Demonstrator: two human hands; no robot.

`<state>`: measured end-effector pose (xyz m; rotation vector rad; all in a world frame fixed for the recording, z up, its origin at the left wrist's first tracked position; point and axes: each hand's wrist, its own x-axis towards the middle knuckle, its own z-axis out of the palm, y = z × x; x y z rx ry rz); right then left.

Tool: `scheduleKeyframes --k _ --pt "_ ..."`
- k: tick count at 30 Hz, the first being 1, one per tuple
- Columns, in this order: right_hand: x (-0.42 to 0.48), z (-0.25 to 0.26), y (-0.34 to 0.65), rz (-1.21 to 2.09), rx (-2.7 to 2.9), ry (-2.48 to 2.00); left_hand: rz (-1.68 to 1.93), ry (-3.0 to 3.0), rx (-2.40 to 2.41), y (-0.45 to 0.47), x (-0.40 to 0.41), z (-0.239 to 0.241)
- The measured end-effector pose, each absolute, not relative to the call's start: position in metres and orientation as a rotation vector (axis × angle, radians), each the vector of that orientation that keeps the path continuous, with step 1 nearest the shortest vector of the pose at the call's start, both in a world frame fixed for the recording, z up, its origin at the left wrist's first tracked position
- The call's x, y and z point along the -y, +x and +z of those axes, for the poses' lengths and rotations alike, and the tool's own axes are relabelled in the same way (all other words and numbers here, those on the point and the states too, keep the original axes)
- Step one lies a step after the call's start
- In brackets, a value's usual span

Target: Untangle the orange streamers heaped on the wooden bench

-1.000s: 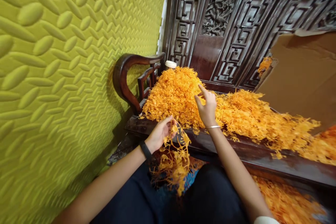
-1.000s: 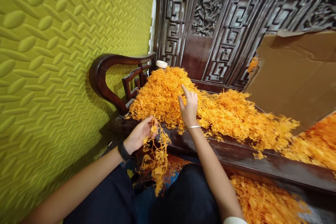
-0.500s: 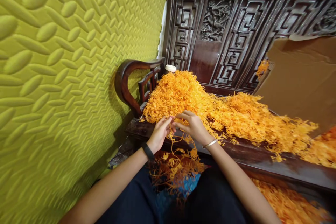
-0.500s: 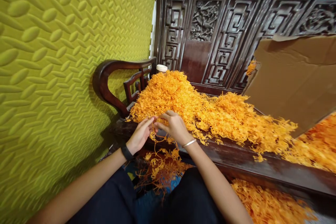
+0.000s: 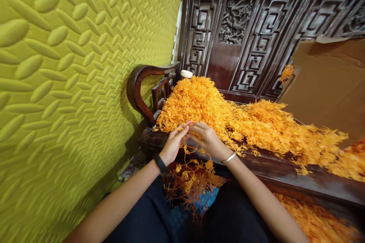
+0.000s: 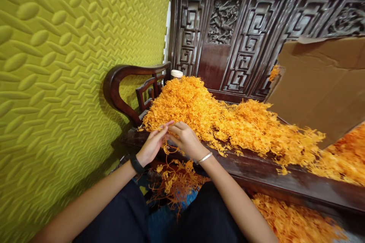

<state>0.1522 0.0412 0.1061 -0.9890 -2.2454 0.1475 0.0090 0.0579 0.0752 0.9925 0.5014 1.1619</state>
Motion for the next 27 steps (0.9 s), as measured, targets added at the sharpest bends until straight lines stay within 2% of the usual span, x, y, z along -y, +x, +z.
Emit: scheduleKeyframes --k 4,9,13,18,20,27 --pt "-0.042 0.105 0.153 -0.027 2.137 -1.079 1.224 0.976 -0.529 0.011 -0.056 0.076" --pt "-0.044 0.106 0.158 0.033 2.034 -1.156 1.258 1.009 -0.658 0.01 -0.057 0.075" --pt "-0.044 0.109 0.159 0.406 1.992 -1.143 1.192 1.085 -0.708 0.006 -0.06 0.074" --pt "-0.04 0.11 0.157 1.298 1.871 -0.887 0.964 1.11 -0.587 -0.001 -0.063 0.074" --pt "-0.039 0.109 0.156 1.514 1.774 -0.752 0.906 1.106 -0.533 -0.004 -0.062 0.074" --pt "-0.041 0.103 0.155 1.634 1.665 -0.539 0.856 1.059 -0.45 -0.004 -0.058 0.078"
